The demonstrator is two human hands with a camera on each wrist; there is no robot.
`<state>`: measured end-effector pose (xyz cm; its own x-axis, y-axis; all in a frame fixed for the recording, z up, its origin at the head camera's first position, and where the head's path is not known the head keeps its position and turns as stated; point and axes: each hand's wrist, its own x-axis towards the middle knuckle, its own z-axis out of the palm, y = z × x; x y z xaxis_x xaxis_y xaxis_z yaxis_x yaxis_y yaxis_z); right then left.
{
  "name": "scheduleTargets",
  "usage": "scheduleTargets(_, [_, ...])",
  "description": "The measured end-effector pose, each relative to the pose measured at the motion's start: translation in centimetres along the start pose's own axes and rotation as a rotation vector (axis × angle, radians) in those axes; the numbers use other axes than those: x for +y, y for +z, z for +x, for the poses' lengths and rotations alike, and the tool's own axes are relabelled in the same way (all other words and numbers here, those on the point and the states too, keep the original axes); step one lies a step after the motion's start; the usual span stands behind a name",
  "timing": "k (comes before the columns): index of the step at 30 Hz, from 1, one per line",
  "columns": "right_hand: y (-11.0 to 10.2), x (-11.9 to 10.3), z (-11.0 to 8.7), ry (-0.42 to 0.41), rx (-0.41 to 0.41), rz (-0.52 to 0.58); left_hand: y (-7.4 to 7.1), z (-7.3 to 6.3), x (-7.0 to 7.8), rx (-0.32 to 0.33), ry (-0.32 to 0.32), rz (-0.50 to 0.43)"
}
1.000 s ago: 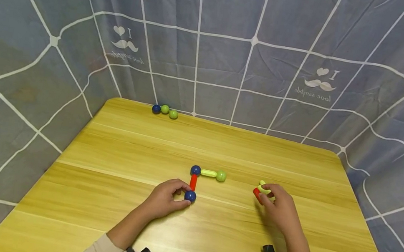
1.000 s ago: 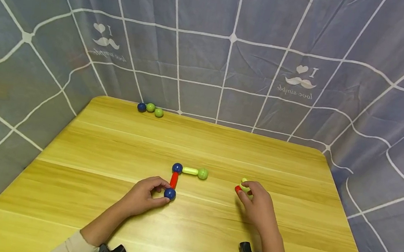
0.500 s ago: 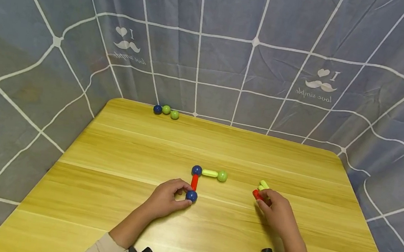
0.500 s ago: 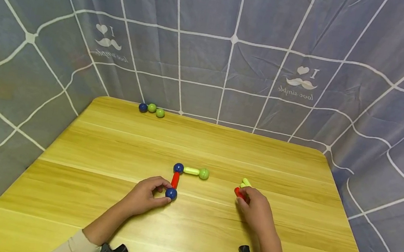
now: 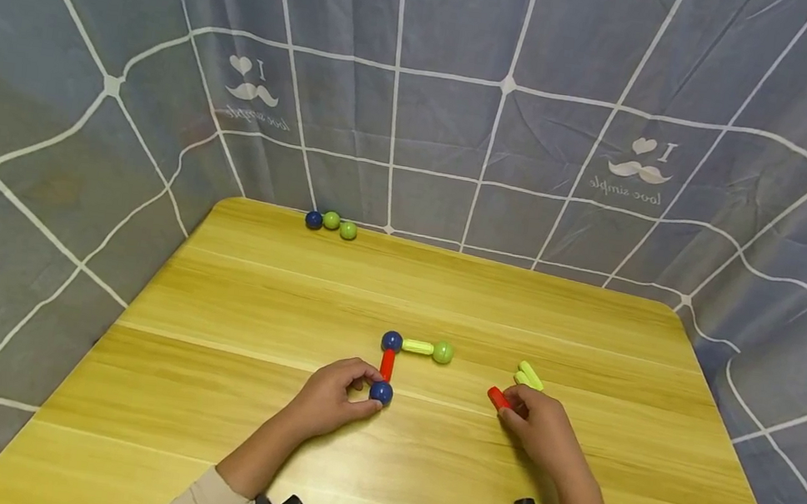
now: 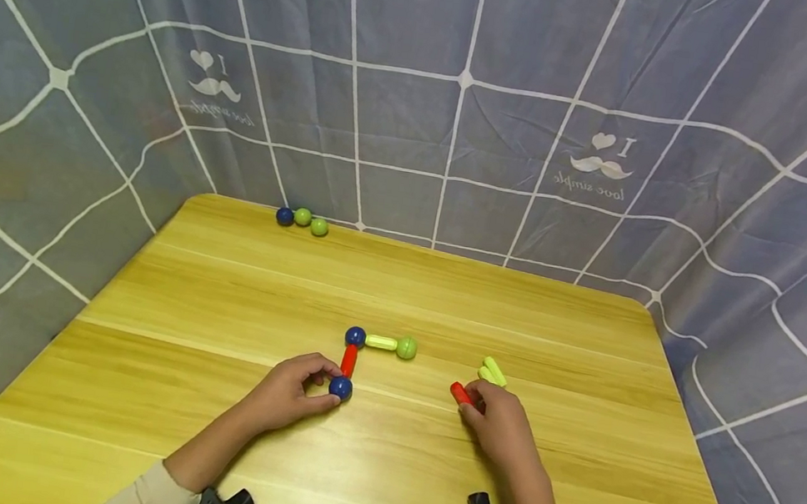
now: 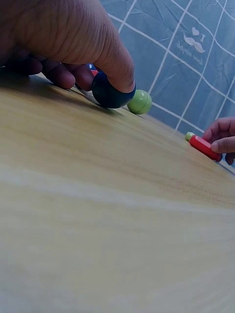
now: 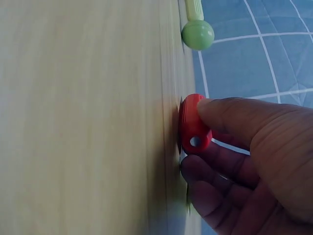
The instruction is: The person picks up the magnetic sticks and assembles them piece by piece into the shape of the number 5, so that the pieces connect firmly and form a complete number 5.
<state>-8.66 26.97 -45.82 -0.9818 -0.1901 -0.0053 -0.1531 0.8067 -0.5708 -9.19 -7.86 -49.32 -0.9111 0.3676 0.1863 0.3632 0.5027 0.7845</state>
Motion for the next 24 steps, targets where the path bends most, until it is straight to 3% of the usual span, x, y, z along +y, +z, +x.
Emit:
scheduleTargets(10, [1.0,-0.3,0.5,-0.029,-0.018,0.112,0.2,0.0,-0.4,0.008,0.017,0.001])
scheduleTargets(24, [2.9,-3.2,2.2,-0.159,-0.192,0.273,0.1,0.0,-0.2,0.011,0.006,0.001])
